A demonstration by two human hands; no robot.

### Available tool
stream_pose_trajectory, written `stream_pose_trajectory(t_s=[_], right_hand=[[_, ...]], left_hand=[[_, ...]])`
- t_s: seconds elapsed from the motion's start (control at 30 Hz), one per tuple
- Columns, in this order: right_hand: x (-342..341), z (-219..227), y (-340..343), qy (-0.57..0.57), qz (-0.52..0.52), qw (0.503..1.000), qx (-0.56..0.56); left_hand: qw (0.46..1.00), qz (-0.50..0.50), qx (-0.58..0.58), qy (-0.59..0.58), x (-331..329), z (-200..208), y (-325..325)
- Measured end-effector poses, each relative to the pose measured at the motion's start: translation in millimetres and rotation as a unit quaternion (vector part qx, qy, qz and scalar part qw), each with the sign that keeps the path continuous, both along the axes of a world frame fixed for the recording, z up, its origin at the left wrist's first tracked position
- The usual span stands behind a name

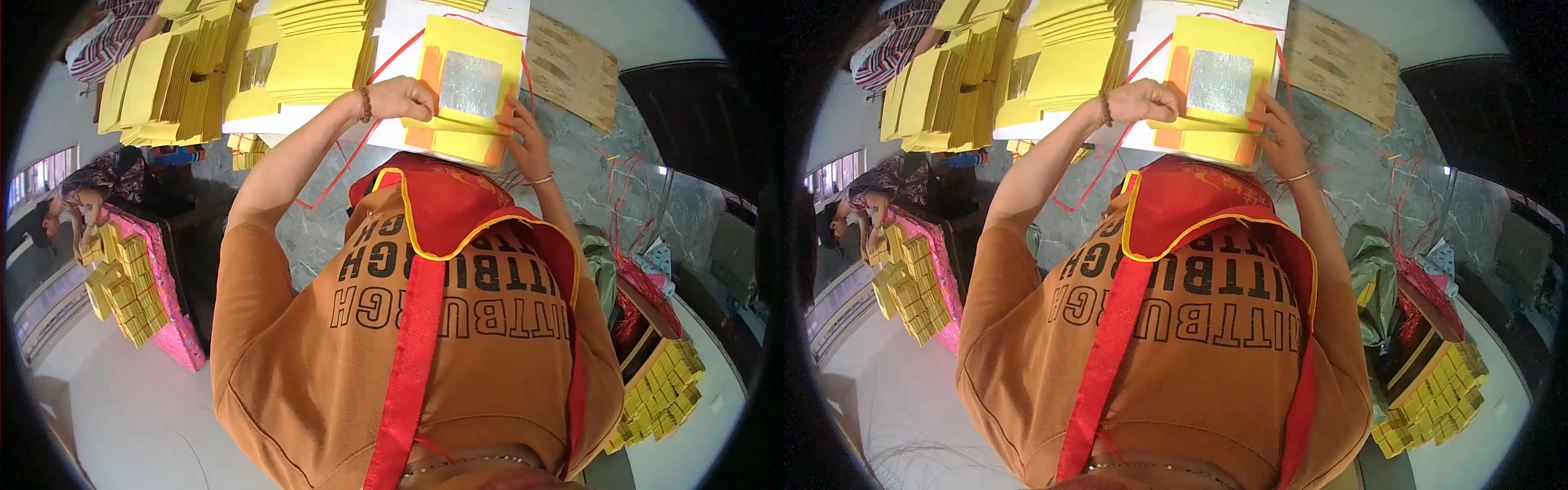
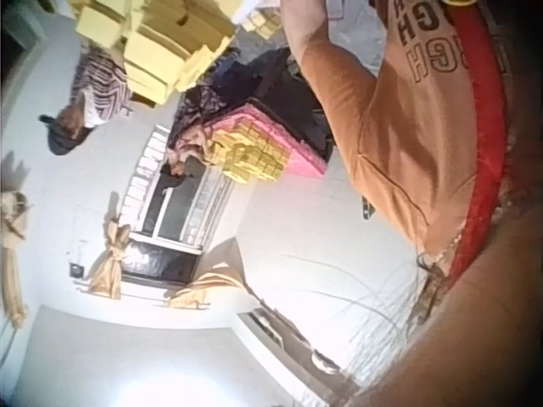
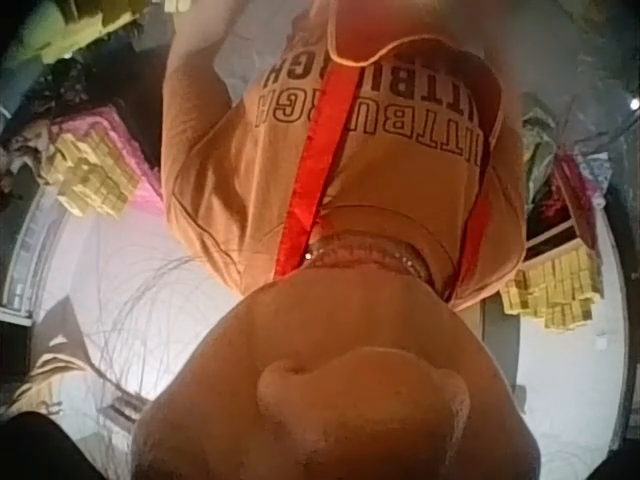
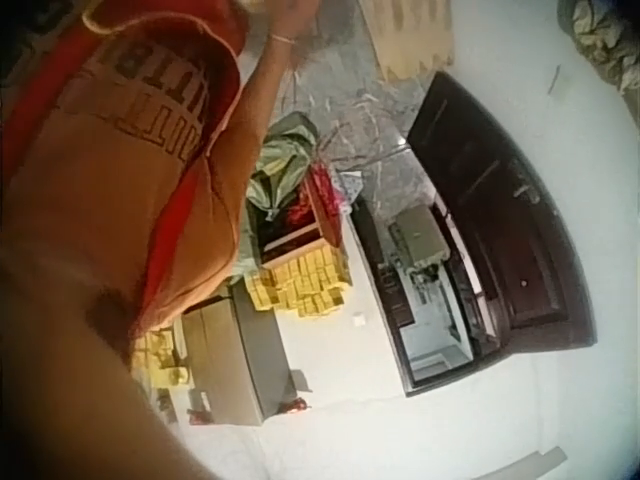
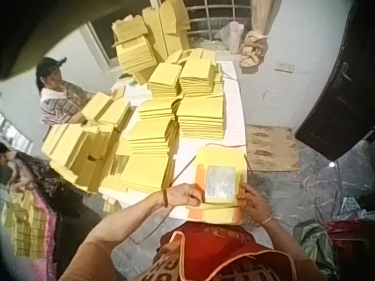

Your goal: Folding yellow paper sheets with silver foil squares into specific ritual or decorative shapes.

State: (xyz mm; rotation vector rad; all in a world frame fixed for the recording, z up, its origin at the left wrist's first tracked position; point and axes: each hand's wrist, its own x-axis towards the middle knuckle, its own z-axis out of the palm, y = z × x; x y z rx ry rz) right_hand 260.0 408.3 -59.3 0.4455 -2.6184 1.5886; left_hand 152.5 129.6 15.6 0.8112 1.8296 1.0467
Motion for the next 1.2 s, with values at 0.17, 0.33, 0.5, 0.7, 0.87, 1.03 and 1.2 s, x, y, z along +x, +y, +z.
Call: stream_pose_trajectory(t_s=[0.17, 0.33, 0.5, 0.7, 0.87, 1.03, 1.2], right_hand=[[-0.5, -13.7, -3.3, 0.028, -0.056, 0.998, -0.018], [-0.7, -6.1, -12.7, -0.056, -0.111, 0.986, -0.111], [-8.3, 12.1, -8.4, 0.139, -0.090, 0.972, 0.165], [-16.7, 46.0, -5.7, 0.182, -0.060, 0.933, 0.306], [-22.1, 38.5, -0.1, 0.088, 0.043, 0.979, 0.178], [-42.0, 51.8, -17.6, -0.186, -0.142, 0.972, 0.019], [-54.1, 15.6, -20.5, -0.141, -0.194, 0.955, -0.171]], left_hand=[[0.985, 0.006, 0.079, 0.150, 11.8, -5.9, -25.7], [0.903, 0.014, -0.019, 0.429, 18.8, -19.0, -10.2], [0.855, 0.008, 0.020, 0.517, 7.4, -23.8, -3.5], [0.872, -0.005, 0.055, 0.486, 0.5, -12.5, -5.7], [0.937, 0.117, 0.037, 0.326, 11.8, -11.7, -3.7], [0.951, 0.302, -0.053, 0.037, -1.7, -8.7, 11.9], [0.937, 0.350, 0.006, -0.009, -11.2, -32.7, 20.2]])
